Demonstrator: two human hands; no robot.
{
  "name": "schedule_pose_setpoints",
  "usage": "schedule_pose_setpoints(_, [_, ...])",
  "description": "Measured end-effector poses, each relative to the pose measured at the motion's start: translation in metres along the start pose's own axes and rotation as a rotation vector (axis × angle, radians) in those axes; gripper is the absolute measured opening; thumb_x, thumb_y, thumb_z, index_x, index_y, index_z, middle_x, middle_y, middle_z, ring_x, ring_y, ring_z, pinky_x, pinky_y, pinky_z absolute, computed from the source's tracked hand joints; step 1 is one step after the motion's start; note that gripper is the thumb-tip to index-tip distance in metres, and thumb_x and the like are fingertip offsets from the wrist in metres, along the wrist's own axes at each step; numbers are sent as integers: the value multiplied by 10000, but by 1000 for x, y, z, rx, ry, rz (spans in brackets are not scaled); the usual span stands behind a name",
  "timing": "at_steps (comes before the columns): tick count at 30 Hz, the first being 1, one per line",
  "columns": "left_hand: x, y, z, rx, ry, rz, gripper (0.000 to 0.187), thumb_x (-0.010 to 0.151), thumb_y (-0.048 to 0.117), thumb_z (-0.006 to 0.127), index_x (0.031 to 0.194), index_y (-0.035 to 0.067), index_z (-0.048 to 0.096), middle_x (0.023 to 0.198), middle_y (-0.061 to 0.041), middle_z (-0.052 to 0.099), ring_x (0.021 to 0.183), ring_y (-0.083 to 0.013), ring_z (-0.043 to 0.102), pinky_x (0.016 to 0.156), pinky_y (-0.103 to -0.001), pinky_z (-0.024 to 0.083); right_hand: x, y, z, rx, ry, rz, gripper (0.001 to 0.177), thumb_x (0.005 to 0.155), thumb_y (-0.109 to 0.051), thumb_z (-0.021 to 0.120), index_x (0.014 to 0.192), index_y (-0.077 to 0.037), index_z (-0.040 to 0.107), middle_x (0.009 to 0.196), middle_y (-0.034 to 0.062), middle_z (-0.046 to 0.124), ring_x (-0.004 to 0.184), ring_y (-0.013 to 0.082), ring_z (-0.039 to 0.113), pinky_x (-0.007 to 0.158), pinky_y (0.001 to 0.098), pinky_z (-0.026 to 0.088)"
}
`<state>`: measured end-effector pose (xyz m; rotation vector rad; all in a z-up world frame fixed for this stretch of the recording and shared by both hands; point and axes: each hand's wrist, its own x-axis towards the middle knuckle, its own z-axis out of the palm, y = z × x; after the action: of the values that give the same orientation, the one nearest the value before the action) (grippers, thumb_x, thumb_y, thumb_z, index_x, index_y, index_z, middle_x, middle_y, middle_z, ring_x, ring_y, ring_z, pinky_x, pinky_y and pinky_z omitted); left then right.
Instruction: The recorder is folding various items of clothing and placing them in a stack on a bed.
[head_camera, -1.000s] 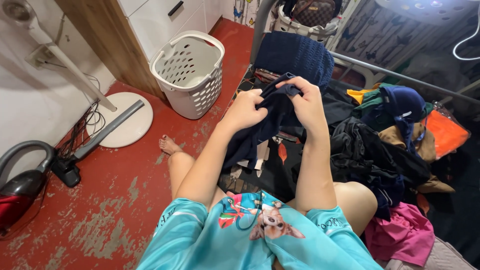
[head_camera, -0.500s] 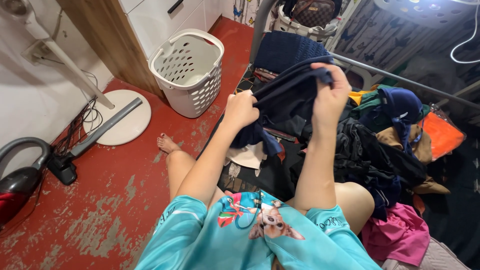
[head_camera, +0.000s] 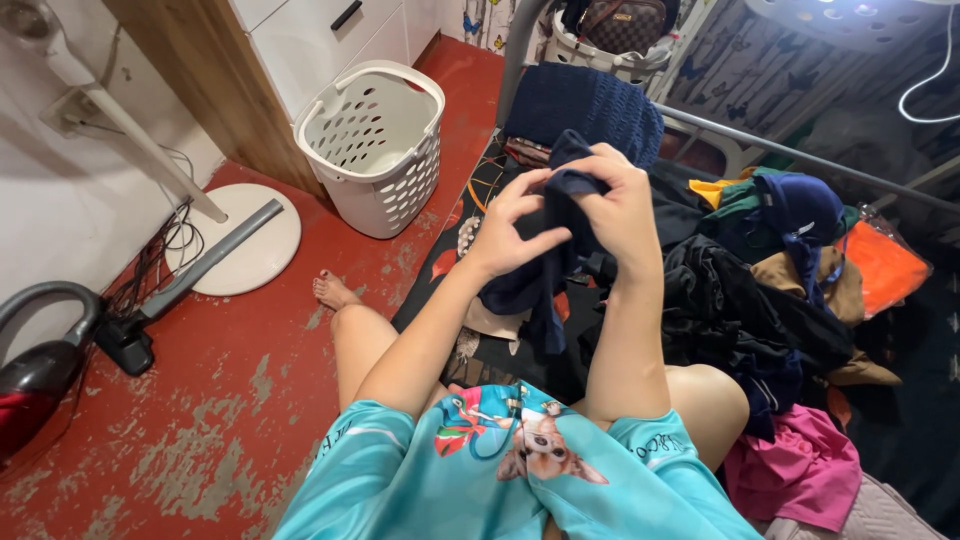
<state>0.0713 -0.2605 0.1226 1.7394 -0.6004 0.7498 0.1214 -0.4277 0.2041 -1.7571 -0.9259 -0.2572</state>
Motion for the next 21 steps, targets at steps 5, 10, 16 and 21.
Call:
schedule_pose_setpoints(5, [-8,-21,-11,-6,123,-43,351,722,15,748,1063,-33,677,1204,-141,634,1125,-273,654,1005,-352,513,10,-11,21,36,-131,-60,141,870,-7,714,1006,-14,751,957,69,658,920,185,658,825,289,500])
schedule_pose_setpoints(10, [-14,-41,-49,-32,152,-147,272,695,-75,625,955,-31,691,1028,-110,644,963,-250,654,848,-314,516,25,-6,41,80,-196,-111,145,893,24,678,1022,-9,733,974,73,674,928,195,669,847,290,513])
schedule_pose_setpoints(16, [-26,-70,-110,164,-88,-143,195,674,-42,625,863,-27,673,961,-77,675,987,-257,574,900,-330,474,51,22,54,186,-74,-53,107,944,53,638,1017,20,710,927,21,666,899,102,625,834,240,489])
schedule_pose_setpoints(21, [-25,-42,-138,24,64,-8,280,616,-11,598,876,-58,689,1167,-179,621,1143,-360,528,1062,-451,369,63,50,82,428,-87,143,56,1012,19,649,984,9,697,882,-78,632,847,19,532,776,205,438])
